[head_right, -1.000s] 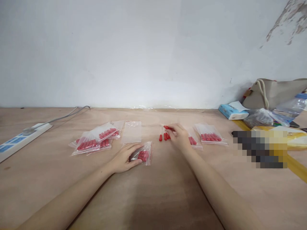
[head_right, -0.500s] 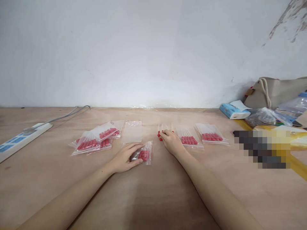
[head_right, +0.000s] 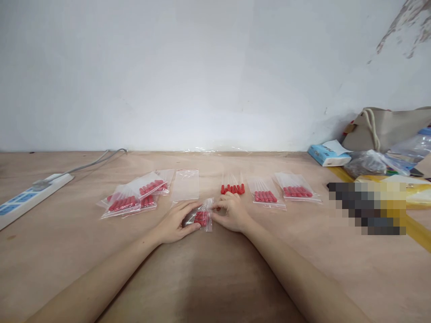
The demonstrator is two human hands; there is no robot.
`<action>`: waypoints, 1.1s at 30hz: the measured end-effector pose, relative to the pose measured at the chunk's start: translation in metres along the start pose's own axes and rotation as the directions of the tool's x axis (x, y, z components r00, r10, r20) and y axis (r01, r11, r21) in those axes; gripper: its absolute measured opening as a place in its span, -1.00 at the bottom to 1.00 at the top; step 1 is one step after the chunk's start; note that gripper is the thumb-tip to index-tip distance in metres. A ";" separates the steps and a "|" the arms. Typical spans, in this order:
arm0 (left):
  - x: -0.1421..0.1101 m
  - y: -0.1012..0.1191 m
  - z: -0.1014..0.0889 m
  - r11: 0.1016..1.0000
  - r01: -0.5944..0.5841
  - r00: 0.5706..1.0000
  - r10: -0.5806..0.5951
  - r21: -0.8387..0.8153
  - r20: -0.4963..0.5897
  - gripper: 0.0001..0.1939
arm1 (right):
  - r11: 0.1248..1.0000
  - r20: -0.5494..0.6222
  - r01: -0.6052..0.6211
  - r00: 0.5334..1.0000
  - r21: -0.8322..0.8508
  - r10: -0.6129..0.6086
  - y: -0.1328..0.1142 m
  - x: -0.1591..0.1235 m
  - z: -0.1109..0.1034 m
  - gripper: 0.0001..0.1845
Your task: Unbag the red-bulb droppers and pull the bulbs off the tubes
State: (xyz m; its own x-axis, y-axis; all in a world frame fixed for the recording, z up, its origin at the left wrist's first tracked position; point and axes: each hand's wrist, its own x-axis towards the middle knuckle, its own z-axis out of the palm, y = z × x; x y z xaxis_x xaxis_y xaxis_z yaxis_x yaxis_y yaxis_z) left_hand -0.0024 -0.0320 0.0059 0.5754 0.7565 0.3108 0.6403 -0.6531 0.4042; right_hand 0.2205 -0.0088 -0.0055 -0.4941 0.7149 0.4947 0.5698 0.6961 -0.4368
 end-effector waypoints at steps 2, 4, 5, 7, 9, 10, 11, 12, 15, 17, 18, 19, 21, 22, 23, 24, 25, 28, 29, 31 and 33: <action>0.000 0.000 0.000 1.000 -0.003 1.000 0.003 0.002 -0.006 -0.48 | 0.999 0.032 0.024 0.999 0.023 -0.025 -0.002 0.001 0.004 -0.82; 0.000 0.001 0.001 1.000 -0.002 1.000 0.002 0.003 -0.006 -0.48 | 0.998 0.075 0.046 0.996 0.035 -0.049 -0.004 0.002 0.006 -0.76; 0.000 0.001 0.001 1.000 0.001 1.000 -0.001 0.003 -0.008 -0.49 | 0.998 0.095 0.052 0.994 0.038 -0.055 -0.005 0.002 0.006 -0.73; 0.000 0.000 0.001 1.000 0.006 1.000 -0.006 0.001 -0.010 -0.49 | 0.998 0.136 0.046 0.989 0.048 -0.053 -0.008 0.004 0.005 -0.71; 0.000 -0.001 0.001 1.000 0.003 1.000 -0.003 -0.004 -0.009 -0.49 | 0.997 0.172 0.030 0.984 0.072 -0.042 -0.010 0.006 0.004 -0.72; 0.000 -0.001 0.001 1.000 0.000 1.000 0.000 -0.005 -0.008 -0.49 | 0.996 0.187 0.023 0.982 0.091 -0.040 -0.011 0.006 0.004 -0.74; 0.000 -0.001 0.001 1.000 -0.002 1.000 0.002 -0.006 -0.008 -0.49 | 0.993 0.196 0.016 0.980 0.117 -0.039 -0.012 0.007 0.004 -0.75; -0.001 -0.001 0.001 1.000 -0.002 1.000 0.002 -0.005 -0.009 -0.48 | 0.989 0.200 0.003 0.979 0.147 -0.033 -0.013 0.007 0.004 -0.77; -0.001 -0.001 0.001 1.000 -0.001 1.000 0.001 -0.004 -0.013 -0.48 | 0.954 0.216 -0.107 0.975 0.279 0.046 -0.016 0.008 0.005 -0.82; -0.001 -0.001 0.001 1.000 0.000 1.000 0.000 -0.010 -0.016 -0.48 | 0.894 0.259 -0.211 0.959 0.396 0.112 -0.017 0.007 0.007 -0.85; -0.001 -0.001 0.001 1.000 0.001 1.000 -0.001 -0.014 -0.017 -0.48 | 0.857 0.278 -0.249 0.952 0.451 0.130 -0.017 0.007 0.007 -0.86; -0.001 -0.001 0.001 1.000 0.002 1.000 -0.002 -0.017 -0.016 -0.48 | 0.823 0.288 -0.274 0.947 0.497 0.141 -0.017 0.008 0.006 -0.86; -0.001 0.000 0.000 1.000 0.009 1.000 -0.009 -0.019 -0.013 -0.47 | 0.770 0.289 -0.316 0.941 0.554 0.177 -0.013 0.009 0.002 -0.82; -0.001 0.000 0.000 1.000 0.012 1.000 -0.012 -0.021 -0.010 -0.46 | 0.742 0.292 -0.344 0.934 0.576 0.207 -0.010 0.009 -0.002 -0.79; -0.001 0.000 0.000 1.000 0.014 1.000 -0.014 -0.025 -0.007 -0.46 | 0.708 0.302 -0.380 0.922 0.595 0.242 -0.006 0.010 -0.008 -0.74; -0.001 0.001 -0.001 0.999 0.016 1.000 -0.016 -0.030 -0.004 -0.46 | 0.665 0.321 -0.420 0.907 0.618 0.274 -0.001 0.011 -0.015 -0.70; -0.001 0.001 -0.001 0.999 0.017 1.000 -0.017 -0.036 -0.002 -0.45 | 0.619 0.333 -0.447 0.894 0.646 0.299 0.005 0.012 -0.023 -0.68; -0.001 0.001 -0.001 0.999 0.022 1.000 -0.022 -0.042 0.009 -0.44 | 0.598 0.306 -0.486 0.872 0.637 0.383 0.023 0.014 -0.055 -0.65; -0.001 0.001 -0.001 0.999 0.024 1.000 -0.023 -0.039 0.011 -0.43 | 0.601 0.279 -0.499 0.861 0.624 0.425 0.029 0.014 -0.066 -0.65; -0.001 0.001 -0.002 0.999 0.022 1.000 -0.021 -0.032 0.017 -0.43 | 0.589 0.181 -0.500 0.837 0.635 0.516 0.040 0.013 -0.084 -0.64; -0.001 0.001 -0.002 0.999 0.020 1.000 -0.020 -0.026 0.018 -0.44 | 0.632 0.005 -0.419 0.836 0.652 0.549 0.049 0.013 -0.095 -0.64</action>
State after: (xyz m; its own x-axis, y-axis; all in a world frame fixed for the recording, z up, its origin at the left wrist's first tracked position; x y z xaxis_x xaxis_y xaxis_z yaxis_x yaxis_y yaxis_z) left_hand -0.0031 -0.0329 0.0074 0.5718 0.7685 0.2871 0.6384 -0.6366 0.4326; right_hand 0.3039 0.0284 0.0508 -0.1028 0.9801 0.1699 0.1396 0.1833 -0.9731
